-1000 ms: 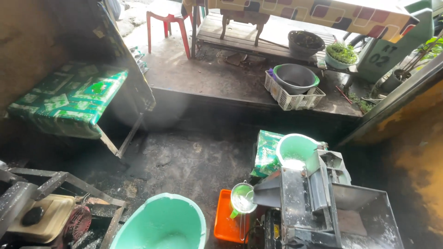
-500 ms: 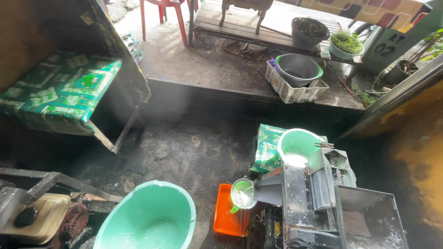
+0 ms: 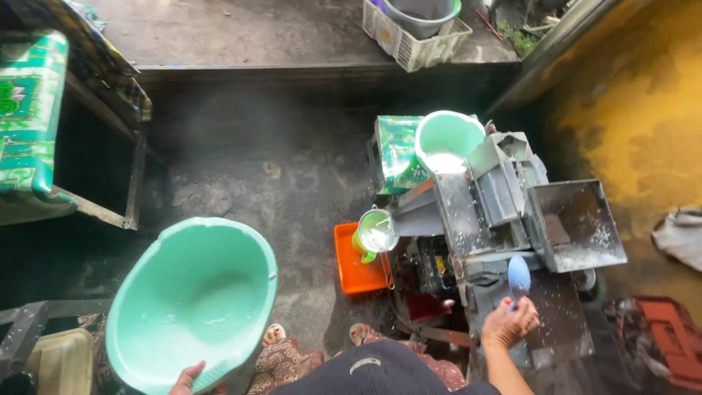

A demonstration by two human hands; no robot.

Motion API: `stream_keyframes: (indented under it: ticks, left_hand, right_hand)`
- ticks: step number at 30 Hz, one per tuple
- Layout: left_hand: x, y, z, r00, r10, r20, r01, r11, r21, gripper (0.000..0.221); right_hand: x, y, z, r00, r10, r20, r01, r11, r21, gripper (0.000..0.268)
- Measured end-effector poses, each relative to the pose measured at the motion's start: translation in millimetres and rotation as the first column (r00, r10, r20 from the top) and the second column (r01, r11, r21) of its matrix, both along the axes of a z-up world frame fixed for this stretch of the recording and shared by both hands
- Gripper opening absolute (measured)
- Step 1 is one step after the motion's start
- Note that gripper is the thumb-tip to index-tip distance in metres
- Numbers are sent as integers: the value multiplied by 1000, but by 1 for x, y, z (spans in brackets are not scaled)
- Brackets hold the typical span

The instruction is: A person uses a scoop to transfer grated coconut from a large basin into a processing machine to extract coconut milk.

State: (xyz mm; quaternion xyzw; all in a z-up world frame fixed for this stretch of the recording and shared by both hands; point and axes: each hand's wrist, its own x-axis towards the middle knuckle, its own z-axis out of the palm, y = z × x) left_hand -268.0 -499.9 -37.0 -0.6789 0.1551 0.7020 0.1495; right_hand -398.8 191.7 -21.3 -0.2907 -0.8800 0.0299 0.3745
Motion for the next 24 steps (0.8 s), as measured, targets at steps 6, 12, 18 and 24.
stream_keyframes:
  ticks: [6,12,18,24]
  left_hand:
    - [-48,-55,96,961,248,-120,-270,936,-226,40]
    - [-100,-82,149,998,60,-19,-63,945,-321,27]
    - [-163,-64,196,981,180,-66,-191,954,-229,30]
    - [-235,-67,143,995,96,-27,-100,963,-250,40]
  right_hand:
    - [18,-141,-5,971,238,23,-107,518,-849,13]
    - [99,-222,69,658,352,665,421,560,-713,43]
    - [115,-210,86,334,215,918,681,618,-392,39]
    - [51,-224,58,361,244,900,714,548,-435,37]
